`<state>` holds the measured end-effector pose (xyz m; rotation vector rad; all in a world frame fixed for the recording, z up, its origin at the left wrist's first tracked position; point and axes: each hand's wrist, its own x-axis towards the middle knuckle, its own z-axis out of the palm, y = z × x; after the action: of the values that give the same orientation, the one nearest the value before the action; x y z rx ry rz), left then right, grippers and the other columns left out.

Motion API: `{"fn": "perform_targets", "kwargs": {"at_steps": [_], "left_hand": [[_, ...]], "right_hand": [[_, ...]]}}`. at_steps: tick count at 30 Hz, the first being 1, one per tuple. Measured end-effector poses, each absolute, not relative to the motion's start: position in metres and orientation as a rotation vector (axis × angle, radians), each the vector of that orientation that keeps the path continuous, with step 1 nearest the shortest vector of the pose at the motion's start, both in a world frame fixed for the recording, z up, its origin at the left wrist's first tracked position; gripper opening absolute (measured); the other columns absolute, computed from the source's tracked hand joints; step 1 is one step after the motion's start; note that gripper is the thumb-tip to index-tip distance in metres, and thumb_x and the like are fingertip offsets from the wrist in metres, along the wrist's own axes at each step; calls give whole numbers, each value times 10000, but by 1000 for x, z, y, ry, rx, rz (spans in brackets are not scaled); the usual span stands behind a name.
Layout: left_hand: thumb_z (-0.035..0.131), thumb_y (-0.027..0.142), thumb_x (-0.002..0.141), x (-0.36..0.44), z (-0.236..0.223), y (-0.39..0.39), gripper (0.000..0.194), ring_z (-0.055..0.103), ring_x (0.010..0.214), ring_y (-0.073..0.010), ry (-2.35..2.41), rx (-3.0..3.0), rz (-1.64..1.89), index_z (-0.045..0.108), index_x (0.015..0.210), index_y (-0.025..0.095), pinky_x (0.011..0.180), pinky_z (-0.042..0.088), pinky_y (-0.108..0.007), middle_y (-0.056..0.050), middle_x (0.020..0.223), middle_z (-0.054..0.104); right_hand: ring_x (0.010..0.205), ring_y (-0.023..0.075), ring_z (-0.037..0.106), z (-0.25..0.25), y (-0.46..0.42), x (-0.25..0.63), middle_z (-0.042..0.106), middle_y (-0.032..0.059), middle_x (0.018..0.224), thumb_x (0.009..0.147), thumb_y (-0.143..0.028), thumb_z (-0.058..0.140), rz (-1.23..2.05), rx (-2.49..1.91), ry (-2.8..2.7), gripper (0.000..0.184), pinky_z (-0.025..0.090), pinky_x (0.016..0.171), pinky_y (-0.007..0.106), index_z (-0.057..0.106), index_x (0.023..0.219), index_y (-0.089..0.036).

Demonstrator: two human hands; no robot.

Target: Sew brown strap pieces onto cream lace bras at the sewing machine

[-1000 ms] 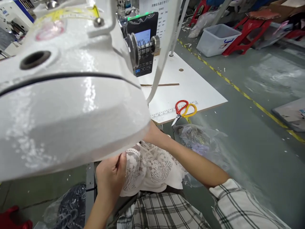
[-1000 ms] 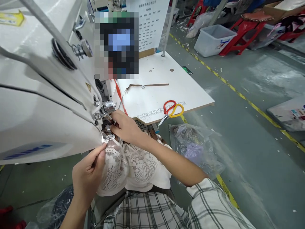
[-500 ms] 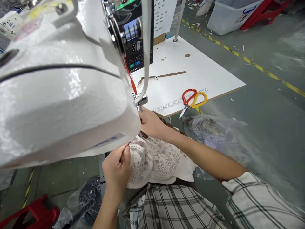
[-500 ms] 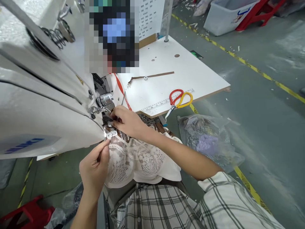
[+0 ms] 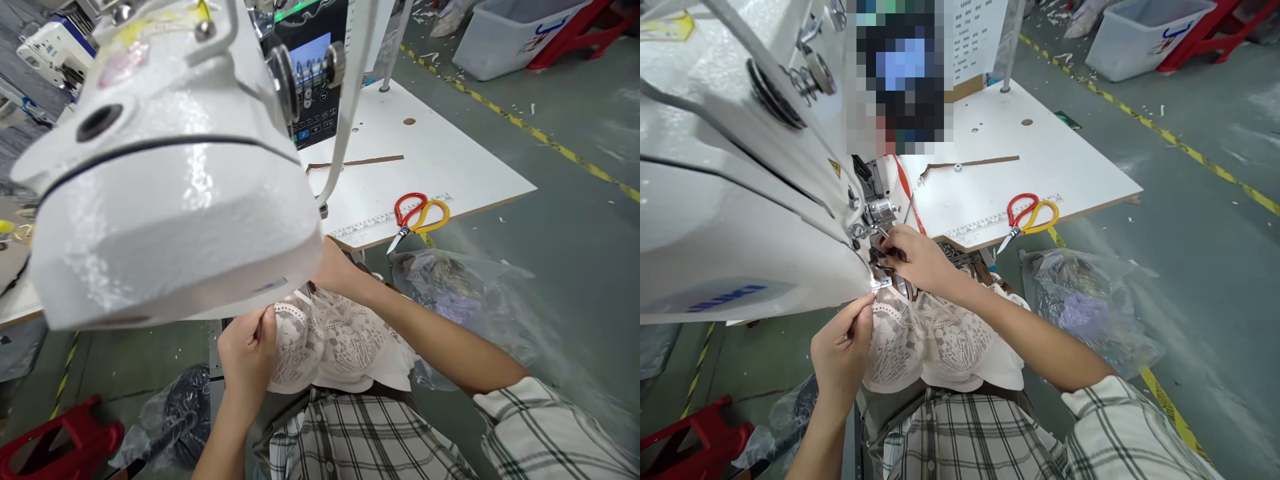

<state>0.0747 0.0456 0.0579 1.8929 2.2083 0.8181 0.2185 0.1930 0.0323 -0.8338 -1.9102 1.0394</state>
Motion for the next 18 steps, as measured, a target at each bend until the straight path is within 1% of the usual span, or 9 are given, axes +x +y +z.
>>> {"fn": "perform_targets", "kwargs": {"at_steps": [2, 6, 9, 12, 14, 15, 17, 18], "left_hand": [[517, 282, 931, 74, 59, 45, 268, 653, 593, -147, 2211, 1887, 824, 731, 1082, 228, 510, 441, -242, -24, 819, 764], [521, 265, 923, 70, 58, 45, 250, 674, 666, -157, 2210, 1889, 844, 736, 1045, 225, 557, 455, -237, -30, 866, 767], [524, 259, 919, 66, 55, 44, 242, 679, 683, -160, 2196, 1888, 848, 737, 1027, 214, 573, 459, -235, -35, 862, 763], [522, 266, 923, 64, 53, 44, 238, 677, 695, -164, 2191, 1882, 866, 735, 1011, 207, 583, 458, -235, -42, 860, 757], [513, 279, 931, 64, 53, 44, 244, 662, 654, -157, 2178, 1869, 877, 733, 1003, 200, 553, 441, -231, -41, 798, 741], [509, 289, 935, 64, 54, 44, 248, 641, 604, -148, 2168, 1856, 876, 729, 997, 195, 522, 421, -229, -33, 732, 721], [503, 306, 940, 64, 55, 43, 249, 572, 493, -129, 2138, 1814, 857, 717, 993, 189, 461, 372, -226, -1, 593, 646], [505, 311, 939, 64, 56, 42, 242, 544, 462, -122, 2118, 1791, 852, 706, 999, 190, 447, 357, -223, 14, 557, 613]], "right_hand": [[847, 203, 593, 32, 193, 218, 614, 52, 947, 810, -189, 567, 1040, -835, -1912, 41, 484, 731, 348, 601, 812, -212], [908, 223, 594, 35, 192, 217, 604, 54, 922, 801, -165, 574, 1031, -839, -1938, 64, 511, 792, 374, 596, 785, -222], [937, 234, 596, 38, 191, 215, 597, 60, 953, 799, -166, 593, 1043, -850, -1927, 63, 516, 829, 396, 589, 779, -226], [902, 237, 600, 39, 190, 213, 594, 67, 961, 802, -183, 605, 1052, -881, -1908, 49, 520, 804, 402, 589, 781, -224], [842, 223, 595, 38, 186, 213, 595, 65, 935, 816, -209, 601, 1075, -905, -1885, 54, 522, 756, 383, 581, 768, -222], [821, 215, 590, 36, 183, 214, 596, 64, 928, 832, -234, 593, 1094, -912, -1858, 72, 519, 737, 371, 576, 763, -219], [843, 204, 585, 29, 173, 218, 600, 67, 965, 873, -305, 563, 1142, -910, -1774, 128, 513, 755, 354, 579, 786, -213], [877, 201, 583, 24, 168, 221, 599, 71, 998, 895, -339, 540, 1162, -909, -1737, 161, 508, 778, 347, 582, 810, -210]]}}
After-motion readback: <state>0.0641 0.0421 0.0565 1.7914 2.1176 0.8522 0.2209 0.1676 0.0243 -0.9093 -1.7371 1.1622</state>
